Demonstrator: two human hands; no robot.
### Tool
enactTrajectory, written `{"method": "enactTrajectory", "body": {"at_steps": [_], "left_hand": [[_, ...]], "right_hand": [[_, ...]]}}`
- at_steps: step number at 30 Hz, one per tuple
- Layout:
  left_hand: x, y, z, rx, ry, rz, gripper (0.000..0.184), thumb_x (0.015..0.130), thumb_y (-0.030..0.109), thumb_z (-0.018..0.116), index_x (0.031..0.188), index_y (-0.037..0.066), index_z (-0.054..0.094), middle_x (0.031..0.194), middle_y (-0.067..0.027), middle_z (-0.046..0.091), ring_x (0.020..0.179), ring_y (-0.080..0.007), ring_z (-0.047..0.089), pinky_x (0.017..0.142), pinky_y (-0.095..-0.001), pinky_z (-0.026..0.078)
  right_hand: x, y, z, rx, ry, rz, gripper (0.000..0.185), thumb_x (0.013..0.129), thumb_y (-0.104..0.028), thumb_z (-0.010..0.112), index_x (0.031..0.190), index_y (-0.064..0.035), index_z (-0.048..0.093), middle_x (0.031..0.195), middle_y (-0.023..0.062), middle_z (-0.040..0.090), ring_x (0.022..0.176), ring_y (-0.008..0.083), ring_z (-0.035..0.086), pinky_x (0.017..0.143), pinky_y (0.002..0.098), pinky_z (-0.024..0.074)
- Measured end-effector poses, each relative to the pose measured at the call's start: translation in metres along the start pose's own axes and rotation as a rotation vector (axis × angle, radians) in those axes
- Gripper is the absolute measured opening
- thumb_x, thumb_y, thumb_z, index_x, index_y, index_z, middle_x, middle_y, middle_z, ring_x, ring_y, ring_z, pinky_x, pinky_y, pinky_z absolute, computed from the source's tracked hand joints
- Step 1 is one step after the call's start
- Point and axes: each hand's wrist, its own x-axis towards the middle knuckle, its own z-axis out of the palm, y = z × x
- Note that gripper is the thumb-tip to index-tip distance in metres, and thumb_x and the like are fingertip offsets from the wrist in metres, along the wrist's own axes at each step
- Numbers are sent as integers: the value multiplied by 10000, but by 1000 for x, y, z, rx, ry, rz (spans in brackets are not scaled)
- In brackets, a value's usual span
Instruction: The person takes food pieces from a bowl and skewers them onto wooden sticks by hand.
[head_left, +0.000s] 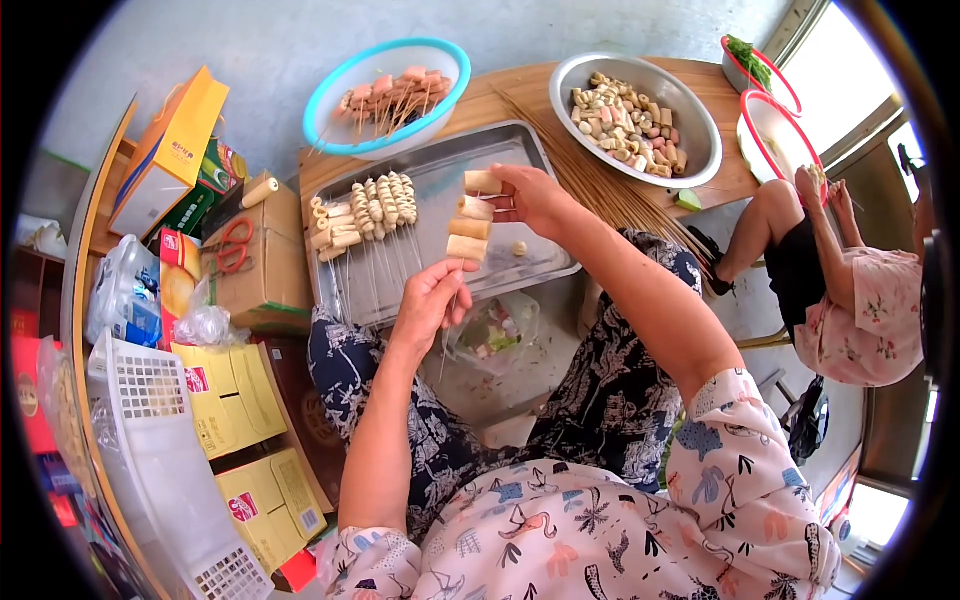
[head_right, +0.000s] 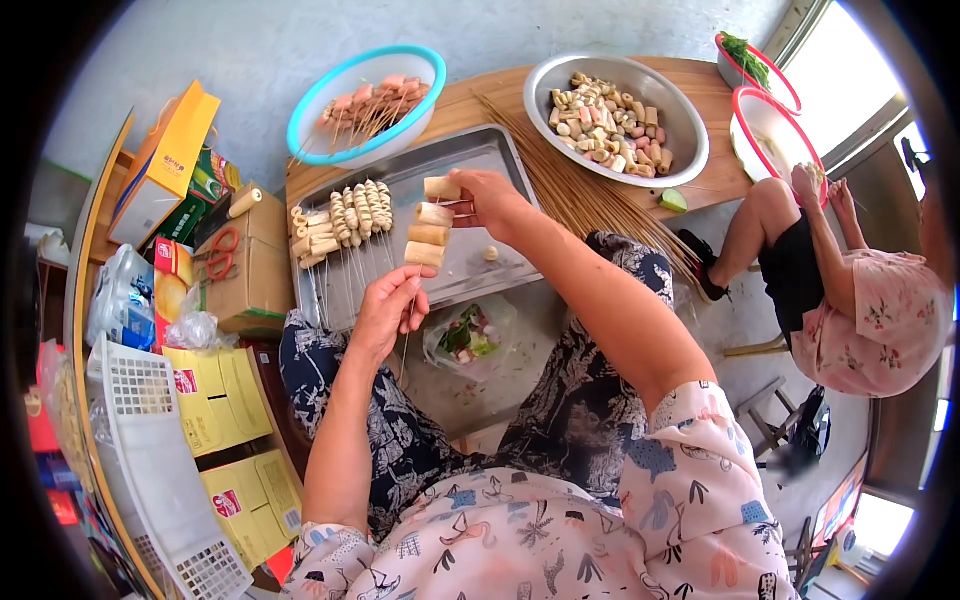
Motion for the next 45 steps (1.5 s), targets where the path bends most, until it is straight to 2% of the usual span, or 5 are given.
{"method": "enactTrajectory", "body": {"at_steps": [8,19,29,38,45], "left_hand": [[-1,1,1,-22,14,9,243,952,151,463,1101,6,591,656,8,569,478,-32,473,400,-156,310],[1,-2,0,17,29,-5,236,957,149,454,1099,7,580,660,0,564,475,-48,476,398,-159,314],[0,3,3,-8,43,-5,233,953,159,467,1090,13,586,661,0,563,476,-45,473,404,-163,312],[0,0,1,-49,26,4,227,954,169,485,1087,29,603,658,5,567,479,-37,475,400,-157,308],[0,0,0,-23,29,13,227,954,170,483,1084,31,607,657,3,569,479,-37,474,398,-157,308]], "right_hand": [[2,3,-4,26,-117,100,296,952,-236,459,1154,-33,530,1115,118,610,1002,221,606,889,418,475],[-9,1,2,-221,-60,33,312,920,-283,553,1111,-38,588,974,58,608,839,161,603,723,307,518],[-14,1,3,-228,-81,22,375,924,-321,553,1188,-54,555,1009,54,618,842,149,603,712,296,509],[-15,5,7,-281,-190,55,345,900,-202,598,1212,-67,541,1022,42,642,811,119,619,696,273,516],[-15,6,8,-251,-203,57,386,878,-179,627,1229,-59,520,992,37,638,781,104,615,669,257,522]]}}
